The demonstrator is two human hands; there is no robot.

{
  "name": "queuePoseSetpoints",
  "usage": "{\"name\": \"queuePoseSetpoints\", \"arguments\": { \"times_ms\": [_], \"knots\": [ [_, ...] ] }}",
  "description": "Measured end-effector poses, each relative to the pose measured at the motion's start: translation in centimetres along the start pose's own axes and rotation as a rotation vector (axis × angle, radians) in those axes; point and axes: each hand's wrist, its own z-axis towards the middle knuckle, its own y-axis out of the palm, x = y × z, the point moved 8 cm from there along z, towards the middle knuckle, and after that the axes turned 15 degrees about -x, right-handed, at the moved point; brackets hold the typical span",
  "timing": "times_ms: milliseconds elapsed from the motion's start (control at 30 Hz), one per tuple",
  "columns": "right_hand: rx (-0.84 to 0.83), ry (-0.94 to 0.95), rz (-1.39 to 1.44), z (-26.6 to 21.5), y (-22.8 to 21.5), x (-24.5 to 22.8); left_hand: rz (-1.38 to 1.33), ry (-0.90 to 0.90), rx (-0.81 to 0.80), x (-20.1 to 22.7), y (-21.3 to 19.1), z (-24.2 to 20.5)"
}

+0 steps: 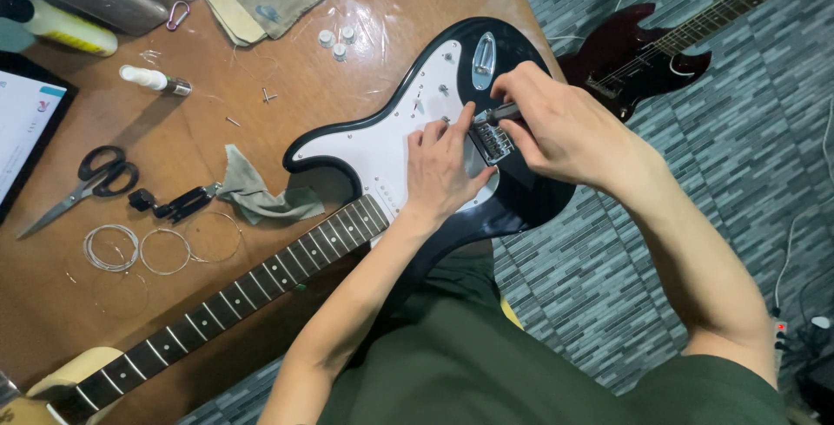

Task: The person places a guitar bridge onto the body of an electric guitar. They then use a screwdriver to tighten the screws, securing the bridge in place.

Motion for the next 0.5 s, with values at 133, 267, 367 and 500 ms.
{"name": "queuePoseSetpoints", "arguments": {
  "times_ms": [133,267,367,500],
  "knots": [
    [0.009,0.044,-0.193,-0.3,0.8,0.7,-0.007,0.002,-0.015,-0.2,0.5,0.0],
    [0.029,0.070,-0.177,0.0,0.2,0.8,-0.029,-0.009,-0.019,-0.6,1.0,-0.1],
    [0.033,0.012,-0.134,0.1,0.5,1.0,-0.049,-0.017,-0.022,-0.5,0.7,0.1],
    [0.057,0.168,-0.404,-0.3,0.9,1.6,-0.064,-0.028,-0.031,-0.4,0.7,0.1]
  ]
}}
